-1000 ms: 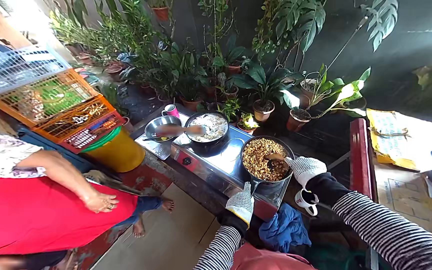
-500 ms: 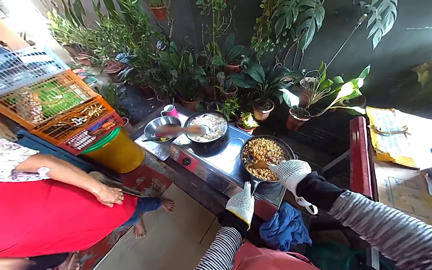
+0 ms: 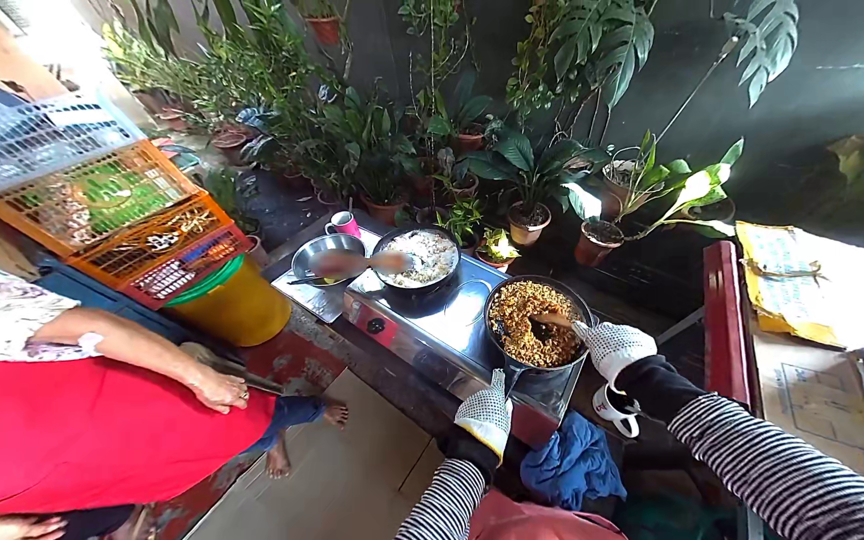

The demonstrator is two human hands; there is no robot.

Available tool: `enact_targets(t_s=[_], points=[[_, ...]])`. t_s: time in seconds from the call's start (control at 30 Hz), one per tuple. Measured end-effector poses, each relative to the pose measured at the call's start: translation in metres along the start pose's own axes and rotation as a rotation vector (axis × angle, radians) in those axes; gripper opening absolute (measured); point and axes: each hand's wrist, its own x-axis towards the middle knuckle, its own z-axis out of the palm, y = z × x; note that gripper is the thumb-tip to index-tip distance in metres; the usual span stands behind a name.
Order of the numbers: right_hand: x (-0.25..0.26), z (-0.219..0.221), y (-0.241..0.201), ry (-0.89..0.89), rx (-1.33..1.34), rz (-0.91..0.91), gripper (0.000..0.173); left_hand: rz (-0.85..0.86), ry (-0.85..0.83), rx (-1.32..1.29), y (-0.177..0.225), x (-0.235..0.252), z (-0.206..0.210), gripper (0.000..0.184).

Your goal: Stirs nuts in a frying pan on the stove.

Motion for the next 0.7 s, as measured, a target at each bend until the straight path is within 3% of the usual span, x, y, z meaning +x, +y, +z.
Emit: enact_targets(t_s=[0.23, 0.37, 0.5, 0.7], points=[[0.020, -0.046, -0.030, 0.047, 0.061, -0.044, 0.038, -0.011, 0.041, -0.006, -0.003, 0.005, 0.009, 0.064], [0.033, -0.041, -0.052, 0.015, -0.026, -0.157, 0.045, -0.021, 0.039, -0.007, -0.002, 0.005, 0.009, 0.064], [-0.006, -0.039, -0.049, -0.070, -0.117, -0.254, 0.043, -0.015, 0.050, -0.016, -0.003, 0.004, 0.009, 0.063], [-0.071, -0.053, -0.018, -0.180, -0.127, -0.135, 0.038, -0.016, 0.049, -0.024, -0.002, 0.004, 0.008, 0.065]])
